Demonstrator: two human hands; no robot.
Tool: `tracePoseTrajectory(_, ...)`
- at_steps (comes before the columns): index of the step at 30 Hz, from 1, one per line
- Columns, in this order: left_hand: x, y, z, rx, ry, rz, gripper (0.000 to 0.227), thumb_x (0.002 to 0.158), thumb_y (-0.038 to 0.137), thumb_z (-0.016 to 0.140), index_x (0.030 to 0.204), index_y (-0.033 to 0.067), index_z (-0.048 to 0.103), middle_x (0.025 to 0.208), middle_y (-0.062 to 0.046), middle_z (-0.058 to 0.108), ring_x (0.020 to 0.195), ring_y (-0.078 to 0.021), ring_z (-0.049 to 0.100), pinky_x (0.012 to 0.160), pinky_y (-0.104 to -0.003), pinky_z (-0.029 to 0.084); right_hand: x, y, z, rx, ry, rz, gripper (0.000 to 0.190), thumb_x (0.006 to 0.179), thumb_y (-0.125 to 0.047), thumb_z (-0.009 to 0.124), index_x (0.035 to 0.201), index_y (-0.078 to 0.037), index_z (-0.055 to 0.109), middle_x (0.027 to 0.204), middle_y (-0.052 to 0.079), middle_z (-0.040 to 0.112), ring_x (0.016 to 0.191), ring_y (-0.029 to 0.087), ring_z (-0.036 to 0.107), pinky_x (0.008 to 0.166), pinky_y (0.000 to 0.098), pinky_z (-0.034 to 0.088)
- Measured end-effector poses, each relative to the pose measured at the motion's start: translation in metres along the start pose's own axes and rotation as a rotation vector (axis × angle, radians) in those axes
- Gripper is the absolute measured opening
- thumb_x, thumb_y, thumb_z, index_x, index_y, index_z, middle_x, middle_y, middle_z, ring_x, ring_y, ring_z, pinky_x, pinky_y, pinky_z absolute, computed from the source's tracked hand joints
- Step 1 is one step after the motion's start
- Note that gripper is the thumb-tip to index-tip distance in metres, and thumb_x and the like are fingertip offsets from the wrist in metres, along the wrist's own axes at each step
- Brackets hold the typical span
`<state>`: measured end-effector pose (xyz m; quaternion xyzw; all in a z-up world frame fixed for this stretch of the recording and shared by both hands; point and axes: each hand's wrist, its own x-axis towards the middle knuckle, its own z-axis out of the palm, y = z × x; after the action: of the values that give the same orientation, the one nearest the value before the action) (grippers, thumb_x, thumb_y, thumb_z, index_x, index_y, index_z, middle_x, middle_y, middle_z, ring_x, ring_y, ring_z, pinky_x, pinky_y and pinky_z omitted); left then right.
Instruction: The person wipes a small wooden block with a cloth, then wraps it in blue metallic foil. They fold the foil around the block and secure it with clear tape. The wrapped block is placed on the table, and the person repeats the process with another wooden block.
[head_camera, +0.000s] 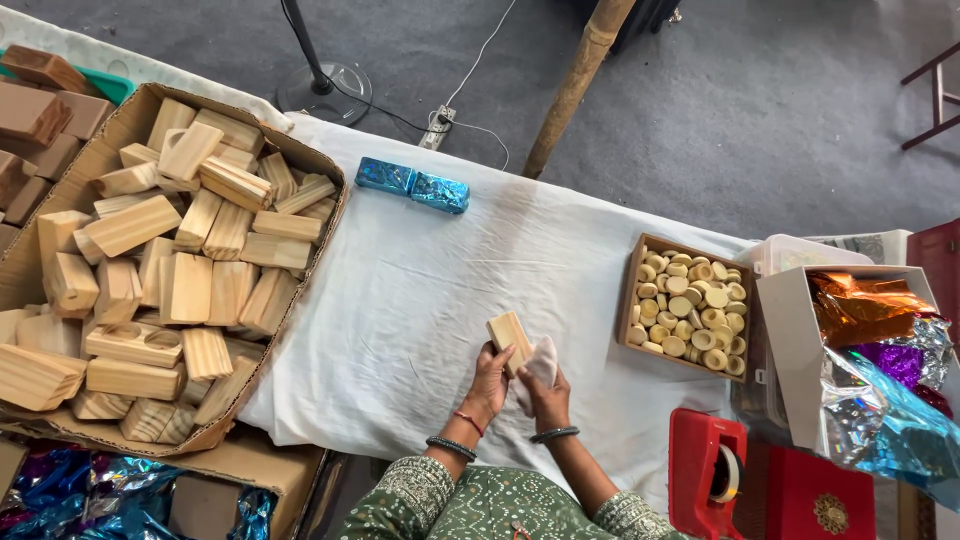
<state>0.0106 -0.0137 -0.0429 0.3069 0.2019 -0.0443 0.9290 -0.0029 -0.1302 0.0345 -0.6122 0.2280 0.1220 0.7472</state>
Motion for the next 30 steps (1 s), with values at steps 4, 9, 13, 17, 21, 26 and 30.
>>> tracePoseTrajectory(4, -0.005, 0.068, 0.031, 0.228, 0.37, -0.149, 0.057, 0.091, 0.032, 0.073, 0.138, 0.0115, 0.048, 0.115, -0.004, 0.061, 0.104, -0.0177, 0.06, 0.078, -0.04, 0.053, 0.032, -0.016, -0.03, -0.035, -0.097, -0.032, 0.055, 0.073, -0.012, 0.083, 0.125, 0.001, 0.067, 0.095, 0.008, 0.073, 0.075, 0.016, 0.068, 0.062, 0.0312, 0.057)
tracePoseTrajectory(9, 0.004, 0.088, 0.019, 0.686, -0.055, -0.267, 0.047, 0.094, 0.041, 0.072, 0.119, 0.0023, 0.073, 0.098, -0.007, 0.072, 0.082, -0.0168, 0.07, 0.065, -0.035, 0.063, 0.059, -0.055, -0.039, -0.148, -0.161, 0.03, 0.046, 0.076, -0.015, 0.076, 0.118, 0.002, 0.068, 0.092, 0.008, 0.074, 0.069, 0.017, 0.068, 0.054, 0.0297, 0.057)
tracePoseTrajectory(13, -0.005, 0.057, 0.029, 0.454, -0.038, -0.202, 0.042, 0.092, 0.041, 0.069, 0.121, 0.0109, 0.073, 0.105, -0.004, 0.072, 0.09, -0.0131, 0.07, 0.073, -0.034, 0.065, 0.079, -0.035, -0.032, -0.017, -0.039, -0.082, 0.044, 0.084, -0.021, 0.073, 0.123, 0.0, 0.07, 0.098, 0.009, 0.071, 0.073, 0.018, 0.062, 0.055, 0.0309, 0.049)
tracePoseTrajectory(17, -0.017, 0.019, 0.027, 0.238, 0.158, -0.138, 0.045, 0.094, 0.04, 0.07, 0.124, 0.0051, 0.07, 0.104, -0.004, 0.071, 0.09, -0.0138, 0.069, 0.073, -0.036, 0.065, 0.073, -0.008, -0.01, 0.073, 0.203, -0.349, 0.051, 0.095, -0.033, 0.073, 0.134, -0.001, 0.063, 0.111, 0.009, 0.067, 0.092, 0.017, 0.063, 0.071, 0.0276, 0.052)
tracePoseTrajectory(21, -0.022, 0.006, 0.025, 0.19, 0.251, -0.067, 0.045, 0.095, 0.038, 0.068, 0.126, 0.0062, 0.069, 0.102, -0.003, 0.071, 0.085, -0.0132, 0.067, 0.069, -0.033, 0.063, 0.037, 0.008, 0.021, -0.006, 0.298, -0.314, 0.063, 0.094, -0.045, 0.067, 0.143, -0.01, 0.047, 0.11, 0.003, 0.067, 0.091, 0.013, 0.066, 0.067, 0.0261, 0.057)
tracePoseTrajectory(26, 0.02, 0.01, -0.015, 0.43, 0.217, 0.119, 0.036, 0.097, 0.03, 0.069, 0.126, 0.0084, 0.072, 0.1, -0.003, 0.071, 0.08, -0.0103, 0.063, 0.063, -0.025, 0.056, 0.001, 0.028, 0.013, -0.276, 0.059, -0.067, 0.051, 0.095, -0.04, 0.067, 0.133, -0.008, 0.057, 0.082, 0.008, 0.065, 0.063, 0.017, 0.06, 0.051, 0.0317, 0.048)
tracePoseTrajectory(30, 0.041, 0.064, -0.006, 0.977, 0.158, 0.16, 0.027, 0.098, 0.028, 0.066, 0.119, 0.0134, 0.074, 0.09, -0.004, 0.069, 0.079, -0.0161, 0.066, 0.066, -0.031, 0.057, 0.0, 0.038, -0.018, -0.455, -0.114, -0.118, 0.036, 0.089, -0.027, 0.072, 0.121, -0.009, 0.069, 0.079, 0.006, 0.07, 0.059, 0.011, 0.06, 0.049, 0.0287, 0.048)
